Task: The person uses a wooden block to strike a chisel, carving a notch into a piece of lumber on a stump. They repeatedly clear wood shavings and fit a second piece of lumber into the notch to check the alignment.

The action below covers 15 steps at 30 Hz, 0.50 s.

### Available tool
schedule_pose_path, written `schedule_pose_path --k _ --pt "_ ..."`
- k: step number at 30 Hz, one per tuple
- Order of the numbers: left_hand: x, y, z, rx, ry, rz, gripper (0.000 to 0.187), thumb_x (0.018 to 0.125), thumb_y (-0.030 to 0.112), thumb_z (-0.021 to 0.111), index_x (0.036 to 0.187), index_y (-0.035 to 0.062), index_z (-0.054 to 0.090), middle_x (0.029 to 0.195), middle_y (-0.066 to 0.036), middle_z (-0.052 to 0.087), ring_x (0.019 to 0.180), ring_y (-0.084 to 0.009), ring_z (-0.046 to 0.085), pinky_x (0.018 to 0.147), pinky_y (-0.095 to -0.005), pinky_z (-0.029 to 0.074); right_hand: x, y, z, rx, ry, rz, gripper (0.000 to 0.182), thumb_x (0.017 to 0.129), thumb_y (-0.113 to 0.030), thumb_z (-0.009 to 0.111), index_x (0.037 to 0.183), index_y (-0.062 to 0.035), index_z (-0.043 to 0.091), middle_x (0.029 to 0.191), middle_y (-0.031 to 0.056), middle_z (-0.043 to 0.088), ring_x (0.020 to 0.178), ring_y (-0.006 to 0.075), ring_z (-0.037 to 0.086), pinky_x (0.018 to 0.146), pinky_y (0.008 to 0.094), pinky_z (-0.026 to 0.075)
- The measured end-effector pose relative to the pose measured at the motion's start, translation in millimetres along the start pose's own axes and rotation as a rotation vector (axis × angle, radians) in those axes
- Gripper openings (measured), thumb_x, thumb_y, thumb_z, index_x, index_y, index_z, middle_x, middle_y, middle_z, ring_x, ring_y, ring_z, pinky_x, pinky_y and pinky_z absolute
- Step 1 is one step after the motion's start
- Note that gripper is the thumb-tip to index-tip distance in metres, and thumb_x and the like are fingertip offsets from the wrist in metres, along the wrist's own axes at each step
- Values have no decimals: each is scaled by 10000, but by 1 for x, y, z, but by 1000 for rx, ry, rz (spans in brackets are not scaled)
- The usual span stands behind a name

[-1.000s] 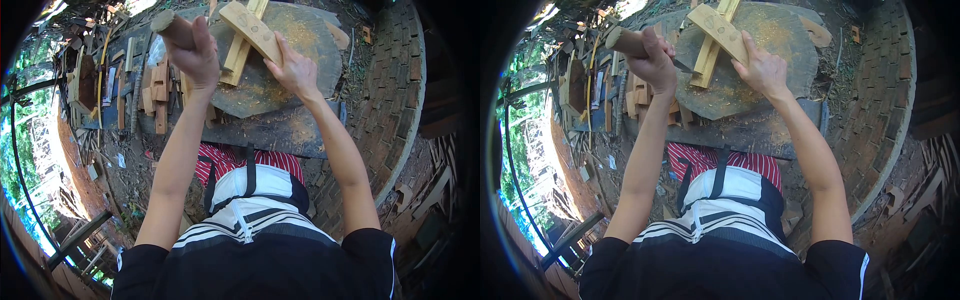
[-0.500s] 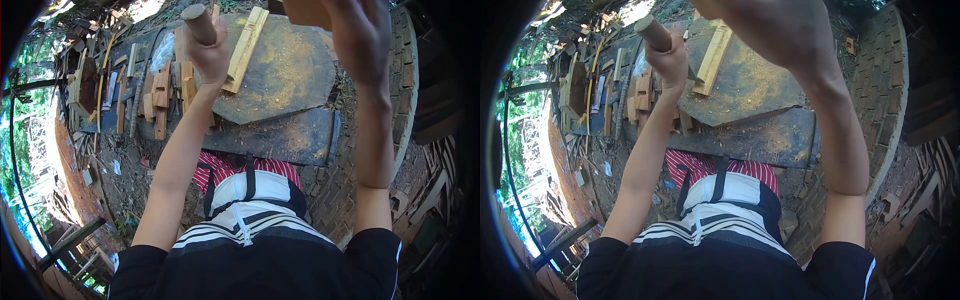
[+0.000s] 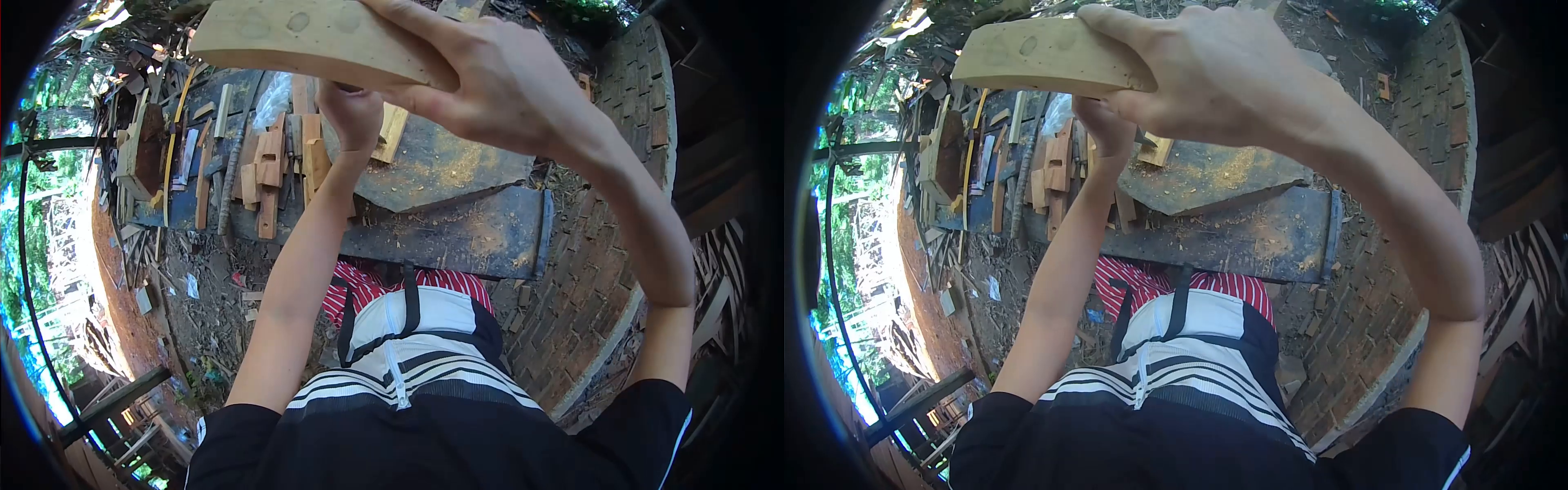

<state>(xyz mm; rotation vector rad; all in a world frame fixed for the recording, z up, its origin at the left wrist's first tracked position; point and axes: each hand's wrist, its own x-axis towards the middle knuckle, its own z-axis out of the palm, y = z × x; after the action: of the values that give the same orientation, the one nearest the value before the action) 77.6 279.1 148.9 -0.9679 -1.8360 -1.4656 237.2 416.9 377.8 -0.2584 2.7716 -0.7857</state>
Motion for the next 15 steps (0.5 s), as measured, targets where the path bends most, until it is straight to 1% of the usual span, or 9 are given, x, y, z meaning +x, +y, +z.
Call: schedule_pose_path --k 1,2,4,5,8,10,11,14,15 --pt "0 5 2 -14 5 0 272 859 168 781 984 8 600 778 -111 676 704 -206 689 684 -323 524 4 -9 13 15 164 191 821 914 -375 587 1480 144 298 1008 277 693 715 290 698 592 356 568" --pt "3 7 7 -25 14 8 272 859 168 781 984 8 600 778 -111 676 704 -206 689 684 -323 524 0 -8 15 2 172 194 821 914 -375 587 1480 144 298 1008 277 693 715 290 698 592 356 568" --pt "2 16 5 -72 38 -127 268 865 162 774 1000 12 599 760 -101 664 683 -193 672 678 -314 521 -8 -9 21 -91 706 -340 785 921 -348 581 1449 173 322 996 282 686 710 295 695 604 375 575" --pt "-3 10 4 -111 -27 -265 264 870 163 771 996 17 591 749 -86 654 662 -172 645 668 -299 514 -3 -8 11 385 752 -396 770 920 -330 588 1412 207 336 981 287 678 696 301 692 627 423 589" --pt "3 15 0 -76 -12 -195 258 870 163 772 977 24 581 743 -75 644 646 -154 618 658 -285 506 1 -20 12 508 844 -378 792 918 -353 596 1437 181 327 933 257 686 679 284 698 613 407 589" --pt "3 10 -3 -43 -85 -89 253 856 154 774 951 33 573 713 -74 638 636 -158 618 664 -292 511 8 7 3 36 -19 170 810 922 -394 581 1511 86 300 903 219 698 670 251 693 600 364 575" --pt "-4 -2 4 -67 -58 -105 255 837 139 778 948 34 574 714 -77 646 643 -164 630 673 -299 517 3 11 16 107 148 175 829 918 -406 570 1563 6 252 870 200 704 651 228 680 592 342 561" --pt "2 14 10 -67 -32 -150 272 801 109 783 969 29 583 734 -89 670 671 -185 665 691 -313 527 -6 -3 16 -86 372 129 839 909 -386 575 1568 6 234 854 218 703 657 237 685 609 356 569" --pt "4 18 8 -50 -52 -164 291 784 95 783 992 24 592 754 -98 686 692 -198 688 701 -319 533 -2 4 31 -40 635 -21 832 902 -379 579 1563 6 252 857 225 701 682 248 701 624 351 570"
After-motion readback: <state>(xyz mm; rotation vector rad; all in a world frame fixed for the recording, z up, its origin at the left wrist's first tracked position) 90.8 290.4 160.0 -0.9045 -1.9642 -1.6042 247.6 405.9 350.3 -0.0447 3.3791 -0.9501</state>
